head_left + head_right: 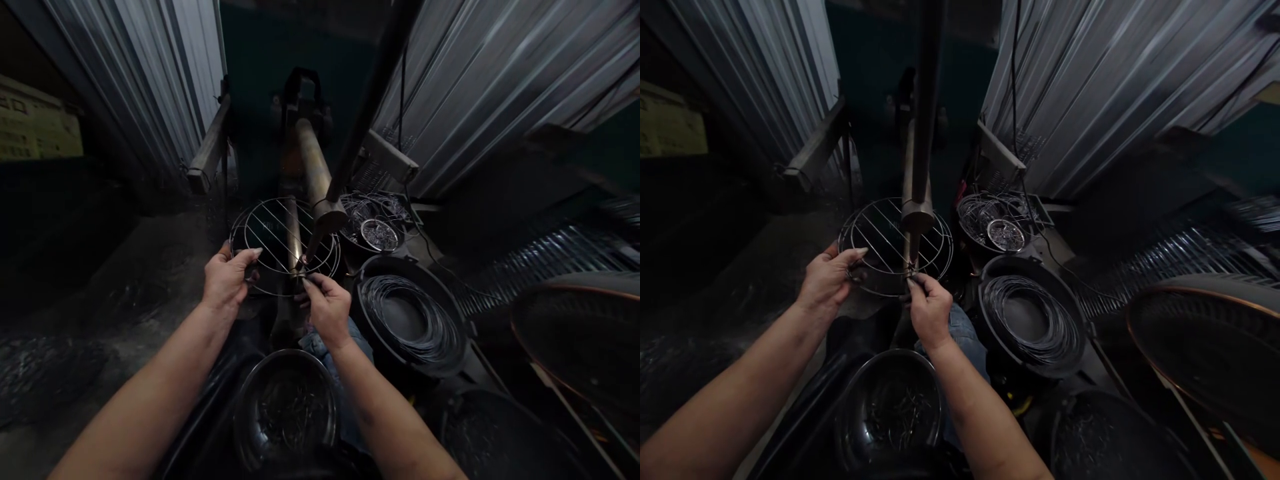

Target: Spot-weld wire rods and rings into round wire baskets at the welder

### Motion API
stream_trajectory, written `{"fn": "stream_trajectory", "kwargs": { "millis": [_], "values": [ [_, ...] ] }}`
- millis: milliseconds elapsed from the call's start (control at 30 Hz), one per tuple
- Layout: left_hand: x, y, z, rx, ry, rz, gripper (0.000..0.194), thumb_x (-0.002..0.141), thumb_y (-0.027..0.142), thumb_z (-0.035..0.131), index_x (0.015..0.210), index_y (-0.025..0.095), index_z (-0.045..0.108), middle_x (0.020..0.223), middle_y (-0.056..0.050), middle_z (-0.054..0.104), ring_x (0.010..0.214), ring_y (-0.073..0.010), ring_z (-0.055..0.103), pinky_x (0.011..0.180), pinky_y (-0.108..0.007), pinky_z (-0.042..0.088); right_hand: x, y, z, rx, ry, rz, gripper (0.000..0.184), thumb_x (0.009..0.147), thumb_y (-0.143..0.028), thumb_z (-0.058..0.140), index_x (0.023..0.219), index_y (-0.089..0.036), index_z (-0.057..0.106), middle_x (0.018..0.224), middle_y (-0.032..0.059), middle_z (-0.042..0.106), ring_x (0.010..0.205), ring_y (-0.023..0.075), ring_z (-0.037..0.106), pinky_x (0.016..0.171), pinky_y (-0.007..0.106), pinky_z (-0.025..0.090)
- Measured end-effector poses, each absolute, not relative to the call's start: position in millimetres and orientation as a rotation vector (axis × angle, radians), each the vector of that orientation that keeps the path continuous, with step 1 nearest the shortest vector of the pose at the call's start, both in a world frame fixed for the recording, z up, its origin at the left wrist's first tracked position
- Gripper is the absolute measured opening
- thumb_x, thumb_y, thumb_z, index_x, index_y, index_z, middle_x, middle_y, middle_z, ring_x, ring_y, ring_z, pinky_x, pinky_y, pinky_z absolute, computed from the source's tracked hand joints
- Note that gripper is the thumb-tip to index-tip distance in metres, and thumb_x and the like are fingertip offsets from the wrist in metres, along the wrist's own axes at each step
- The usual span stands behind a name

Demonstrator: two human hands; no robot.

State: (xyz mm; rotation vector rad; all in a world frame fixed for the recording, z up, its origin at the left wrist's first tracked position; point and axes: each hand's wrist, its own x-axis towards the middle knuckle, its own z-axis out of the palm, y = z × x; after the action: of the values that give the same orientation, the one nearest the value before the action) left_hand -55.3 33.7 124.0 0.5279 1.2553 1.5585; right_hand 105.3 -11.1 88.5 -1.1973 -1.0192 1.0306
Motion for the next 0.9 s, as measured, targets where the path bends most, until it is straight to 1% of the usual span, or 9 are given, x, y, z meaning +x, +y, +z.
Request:
{"fn": "stream_trajectory", "kwargs": {
  "millis": [133, 267, 400, 567, 700, 900],
  "values": [
    [-56.7, 37.7, 127.6, 0.524, 1.291, 1.504, 0.039, 0.045, 0.020, 0.080, 0.072, 0.016, 0.053, 0.060, 0.004, 0.054, 0.048, -0.0101, 0.051, 0.040, -0.021, 0.042, 102.8, -12.4, 89.9, -1.160, -0.980, 1.037, 0.023, 0.074, -0.035, 0.067, 0.086, -0.015, 0.068, 0.066, 0.0003, 0.065, 0.052, 0.0154, 0.062, 0.046, 0.023, 0.051],
    [-56.3, 41.1, 131.3, 0.532, 1.285, 1.468, 0.039, 0.045, 0.018, 0.080, 0.076, 0.016, 0.054, 0.060, 0.003, 0.055, 0.049, -0.0101, 0.051, 0.040, -0.021, 0.042, 101.5, -12.6, 85.9, -1.186, -0.960, 1.015, 0.024, 0.074, -0.037, 0.067, 0.086, -0.016, 0.067, 0.067, 0.0007, 0.065, 0.052, 0.0158, 0.063, 0.046, 0.024, 0.051],
    [-54.5, 43.4, 134.7, 0.515, 1.303, 1.461, 0.040, 0.046, 0.015, 0.079, 0.077, 0.015, 0.055, 0.060, 0.003, 0.056, 0.050, -0.0113, 0.052, 0.039, -0.022, 0.042, 102.3, -11.8, 82.4, -1.196, -0.985, 0.988, 0.023, 0.077, -0.037, 0.064, 0.085, -0.016, 0.067, 0.070, 0.0016, 0.065, 0.055, 0.0158, 0.064, 0.049, 0.023, 0.051],
    [-55.2, 51.2, 132.9, 0.524, 1.259, 1.439, 0.038, 0.045, 0.015, 0.079, 0.074, 0.015, 0.053, 0.058, 0.002, 0.056, 0.045, -0.0113, 0.051, 0.038, -0.022, 0.041, 102.5, -8.2, 84.1, -1.202, -1.033, 0.898, 0.020, 0.080, -0.035, 0.062, 0.083, -0.015, 0.066, 0.066, 0.0000, 0.062, 0.054, 0.0143, 0.062, 0.050, 0.023, 0.051],
    [-57.4, 59.6, 127.7, 0.479, 1.218, 1.424, 0.040, 0.043, 0.014, 0.079, 0.073, 0.015, 0.053, 0.057, 0.002, 0.057, 0.046, -0.0139, 0.054, 0.039, -0.024, 0.042, 101.7, -3.6, 85.1, -1.201, -1.063, 0.858, 0.019, 0.081, -0.034, 0.061, 0.083, -0.016, 0.066, 0.065, -0.0008, 0.062, 0.053, 0.0139, 0.061, 0.050, 0.022, 0.050],
    [-58.3, 70.5, 120.0, 0.467, 1.243, 1.411, 0.038, 0.044, 0.011, 0.078, 0.070, 0.016, 0.051, 0.053, 0.003, 0.055, 0.042, -0.0118, 0.051, 0.037, -0.022, 0.039, 102.1, 2.3, 85.2, -1.212, -1.079, 0.833, 0.018, 0.080, -0.032, 0.060, 0.084, -0.016, 0.067, 0.067, -0.0005, 0.063, 0.052, 0.0137, 0.061, 0.051, 0.023, 0.051]
  ]
}}
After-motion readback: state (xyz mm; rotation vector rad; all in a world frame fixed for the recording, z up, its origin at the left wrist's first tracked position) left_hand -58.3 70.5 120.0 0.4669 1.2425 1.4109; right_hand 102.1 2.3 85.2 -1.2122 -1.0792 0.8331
